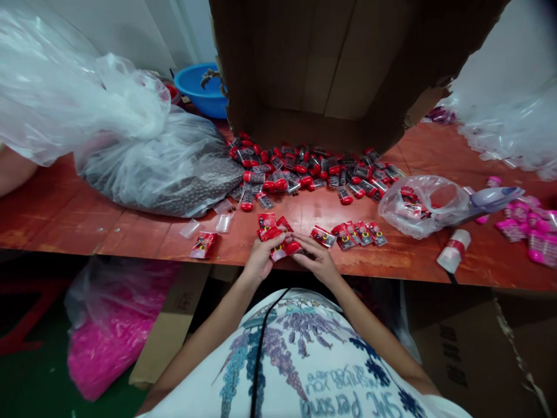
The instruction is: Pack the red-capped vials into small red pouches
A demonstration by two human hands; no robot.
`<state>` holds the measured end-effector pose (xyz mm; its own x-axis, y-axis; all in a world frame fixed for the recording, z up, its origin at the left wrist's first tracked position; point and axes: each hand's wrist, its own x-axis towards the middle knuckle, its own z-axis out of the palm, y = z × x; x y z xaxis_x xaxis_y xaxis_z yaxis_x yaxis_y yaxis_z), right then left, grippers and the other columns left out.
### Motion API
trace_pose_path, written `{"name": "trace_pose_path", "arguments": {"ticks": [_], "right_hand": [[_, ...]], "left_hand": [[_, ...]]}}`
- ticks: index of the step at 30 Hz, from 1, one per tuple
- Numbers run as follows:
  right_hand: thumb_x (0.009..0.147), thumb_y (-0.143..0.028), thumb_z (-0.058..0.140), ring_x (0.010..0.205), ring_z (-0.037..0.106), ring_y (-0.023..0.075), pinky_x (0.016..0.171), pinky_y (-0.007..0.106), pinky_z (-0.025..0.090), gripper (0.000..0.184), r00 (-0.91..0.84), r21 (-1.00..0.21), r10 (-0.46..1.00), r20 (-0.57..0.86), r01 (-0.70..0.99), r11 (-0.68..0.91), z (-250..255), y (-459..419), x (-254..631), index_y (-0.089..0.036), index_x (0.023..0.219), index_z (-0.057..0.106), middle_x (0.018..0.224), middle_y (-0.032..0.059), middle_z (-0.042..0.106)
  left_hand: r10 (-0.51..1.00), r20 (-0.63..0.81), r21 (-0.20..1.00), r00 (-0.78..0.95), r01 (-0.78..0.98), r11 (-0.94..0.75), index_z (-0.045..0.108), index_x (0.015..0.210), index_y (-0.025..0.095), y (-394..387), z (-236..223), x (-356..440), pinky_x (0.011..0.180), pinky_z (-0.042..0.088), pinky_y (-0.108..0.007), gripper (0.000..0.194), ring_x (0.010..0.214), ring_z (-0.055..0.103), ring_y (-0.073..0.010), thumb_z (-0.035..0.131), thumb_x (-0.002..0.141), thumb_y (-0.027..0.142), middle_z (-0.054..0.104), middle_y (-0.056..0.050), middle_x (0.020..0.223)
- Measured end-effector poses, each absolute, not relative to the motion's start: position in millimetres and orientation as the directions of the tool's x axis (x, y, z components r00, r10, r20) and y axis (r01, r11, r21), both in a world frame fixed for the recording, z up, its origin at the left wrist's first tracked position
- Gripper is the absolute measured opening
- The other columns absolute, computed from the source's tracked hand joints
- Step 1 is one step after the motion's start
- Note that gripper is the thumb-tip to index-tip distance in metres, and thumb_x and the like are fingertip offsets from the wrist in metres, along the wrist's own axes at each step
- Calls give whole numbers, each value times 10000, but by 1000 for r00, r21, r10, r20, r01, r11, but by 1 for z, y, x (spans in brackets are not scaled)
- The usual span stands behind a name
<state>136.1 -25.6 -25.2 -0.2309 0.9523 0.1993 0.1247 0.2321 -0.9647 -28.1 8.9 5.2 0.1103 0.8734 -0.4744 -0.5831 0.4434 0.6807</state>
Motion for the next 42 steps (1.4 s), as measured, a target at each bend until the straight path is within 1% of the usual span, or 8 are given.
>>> {"name": "trace_pose_path", "arguments": {"ticks": [6, 14, 21, 24, 27, 32, 38, 42], "right_hand": [[793, -328, 657, 1143, 563, 230, 1005, 418, 421, 366, 32, -997, 999, 2, 78, 0, -40, -20, 144, -248, 1150, 654, 1229, 74, 613], [794, -290, 626, 1239, 504, 236, 1052, 378, 370, 333, -323, -919, 946, -28, 382, 103, -28, -1, 125, -251, 1120, 683, 1348, 73, 537], [825, -250, 580, 1135, 583, 203, 997, 335, 422, 334, -397, -893, 918, -17, 419, 165, -24, 3, 122, -224, 1145, 669, 1246, 66, 613], [802, -238, 597, 1195, 546, 219, 1015, 346, 408, 389, -449, -871, 893, 16, 433, 233, -19, 0, 120, -250, 1188, 643, 1365, 55, 528], [790, -238, 606, 1230, 525, 245, 998, 351, 425, 455, -537, -850, 844, -13, 450, 274, -15, -4, 114, -306, 1239, 602, 1491, 20, 371], [801, -218, 588, 1176, 575, 236, 975, 325, 445, 474, -604, -821, 796, -39, 473, 319, -13, -15, 115, -299, 1268, 580, 1365, 15, 538], [844, -203, 560, 1220, 534, 171, 1016, 264, 404, 475, -588, -835, 804, 87, 396, 381, -5, -32, 133, -264, 1314, 531, 1361, 25, 541], [859, -200, 541, 1233, 522, 156, 1018, 265, 406, 501, -557, -824, 817, 150, 386, 415, 2, -37, 137, -291, 1348, 484, 1393, 19, 507]], "left_hand": [[884, -441, 763, -152, -582, 281, 587, 760, 133, 10, -8, -40, 579, 569, -297, 263, 556, 638, -140, 758, 562, 106, 682, -21, 681], [850, -509, 815, -135, -393, 426, 494, 743, 157, 13, -8, -56, 494, 559, -271, 377, 557, 655, -156, 790, 513, 117, 688, -39, 748], [848, -503, 829, -165, -369, 420, 469, 732, 165, 2, -11, -69, 499, 562, -260, 392, 634, 691, -199, 801, 524, 154, 690, -55, 751], [864, -455, 864, -214, -342, 370, 472, 729, 167, 6, -12, -74, 484, 551, -239, 400, 638, 691, -192, 807, 513, 155, 689, -50, 766], [858, -490, 847, -154, -317, 427, 478, 723, 171, 14, -11, -74, 456, 534, -228, 400, 603, 688, -195, 813, 505, 152, 670, -28, 683], [839, -535, 827, -98, -262, 497, 513, 687, 165, 7, -3, -81, 445, 521, -221, 388, 569, 683, -199, 838, 474, 166, 662, -20, 603], [751, -659, 749, 22, -65, 659, 627, 758, 158, -23, -2, -86, 387, 462, -205, 361, 715, 704, -248, 842, 536, 343, 740, -123, 830], [798, -594, 788, 103, -122, 603, 702, 820, 120, -26, 2, -66, 330, 382, -201, 380, 447, 594, -147, 812, 581, 394, 737, -133, 769]]}}
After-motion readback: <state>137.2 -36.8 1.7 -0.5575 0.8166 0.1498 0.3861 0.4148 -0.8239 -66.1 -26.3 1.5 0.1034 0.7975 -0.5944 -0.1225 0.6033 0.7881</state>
